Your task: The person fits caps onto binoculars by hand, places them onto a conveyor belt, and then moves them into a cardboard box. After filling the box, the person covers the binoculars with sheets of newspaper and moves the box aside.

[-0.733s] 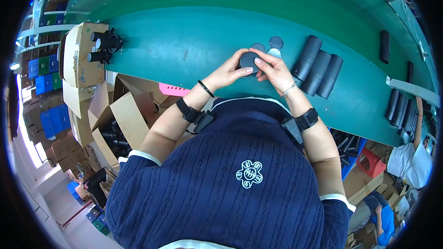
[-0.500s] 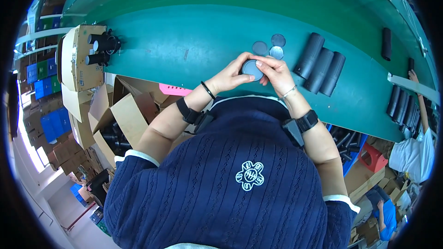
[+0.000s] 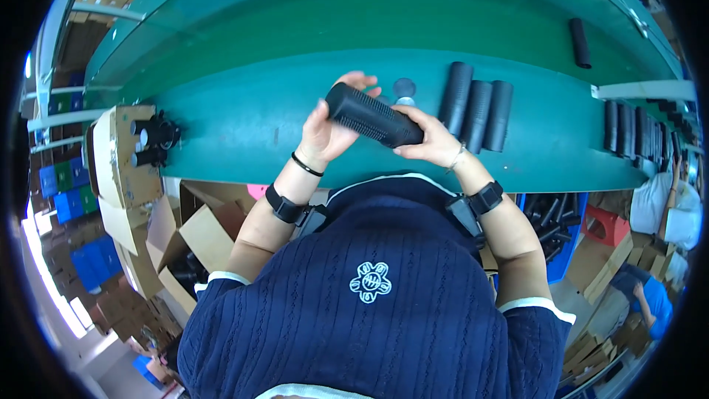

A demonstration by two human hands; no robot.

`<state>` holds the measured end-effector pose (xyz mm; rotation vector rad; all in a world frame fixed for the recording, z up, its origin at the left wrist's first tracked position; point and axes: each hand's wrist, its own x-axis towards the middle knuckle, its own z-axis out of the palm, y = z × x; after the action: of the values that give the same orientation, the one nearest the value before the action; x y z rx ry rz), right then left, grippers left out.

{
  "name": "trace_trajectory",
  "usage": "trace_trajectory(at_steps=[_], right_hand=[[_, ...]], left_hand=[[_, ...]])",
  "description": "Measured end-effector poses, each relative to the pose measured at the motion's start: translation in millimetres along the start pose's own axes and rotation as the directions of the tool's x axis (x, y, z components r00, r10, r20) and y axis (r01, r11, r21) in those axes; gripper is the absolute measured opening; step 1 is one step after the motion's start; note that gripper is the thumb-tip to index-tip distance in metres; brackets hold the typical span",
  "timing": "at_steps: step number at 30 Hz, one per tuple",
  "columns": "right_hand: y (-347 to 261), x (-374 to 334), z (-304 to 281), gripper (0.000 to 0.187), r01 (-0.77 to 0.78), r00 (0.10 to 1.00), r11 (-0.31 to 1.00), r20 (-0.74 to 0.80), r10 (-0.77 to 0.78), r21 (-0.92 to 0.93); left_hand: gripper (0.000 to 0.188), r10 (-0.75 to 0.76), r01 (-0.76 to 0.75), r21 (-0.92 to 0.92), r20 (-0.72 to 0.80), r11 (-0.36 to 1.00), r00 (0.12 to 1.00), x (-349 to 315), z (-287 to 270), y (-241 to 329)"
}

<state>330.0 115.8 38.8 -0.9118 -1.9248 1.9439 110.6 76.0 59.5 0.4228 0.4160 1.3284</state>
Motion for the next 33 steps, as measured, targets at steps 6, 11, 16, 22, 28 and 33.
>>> trace_trajectory(at_steps=[6, 11, 16, 22, 28, 33], right_hand=[[35, -64, -81, 0.07, 0.068, 0.782, 0.932, -0.599, 0.172, 0.357], [65, -85, -184, 0.069, 0.01, 0.512, 0.924, -0.795, 0.324, 0.383], [87, -60, -256, 0.078, -0.222, 0.487, 0.965, -0.842, 0.233, 0.139], [147, -2, -333, 0.071, -0.361, 0.403, 0.902, -0.912, -0.076, -0.235], [168, 18, -354, 0.065, -0.789, 0.412, 0.472, -0.908, -0.067, -0.393], [105, 39, -272, 0.035, -0.521, 0.527, 0.314, -0.589, -0.613, -0.794]], left_hand=[[0.061, -0.337, 0.503, 0.726, -0.379, 0.469, 0.862, 88, -17, -72], [0.087, -0.111, 0.275, 0.955, -0.287, -0.108, 0.952, 140, -24, -160], [0.095, -0.18, 0.336, 0.936, -0.314, 0.103, 0.932, 146, -21, -156], [0.079, -0.39, 0.277, 0.833, -0.082, 0.478, 0.917, 88, 1, -81], [0.069, -0.319, 0.231, 0.833, -0.07, 0.503, 0.945, 45, 20, -42], [0.068, -0.241, 0.151, 0.897, -0.052, 0.416, 0.969, 21, 9, -27]])
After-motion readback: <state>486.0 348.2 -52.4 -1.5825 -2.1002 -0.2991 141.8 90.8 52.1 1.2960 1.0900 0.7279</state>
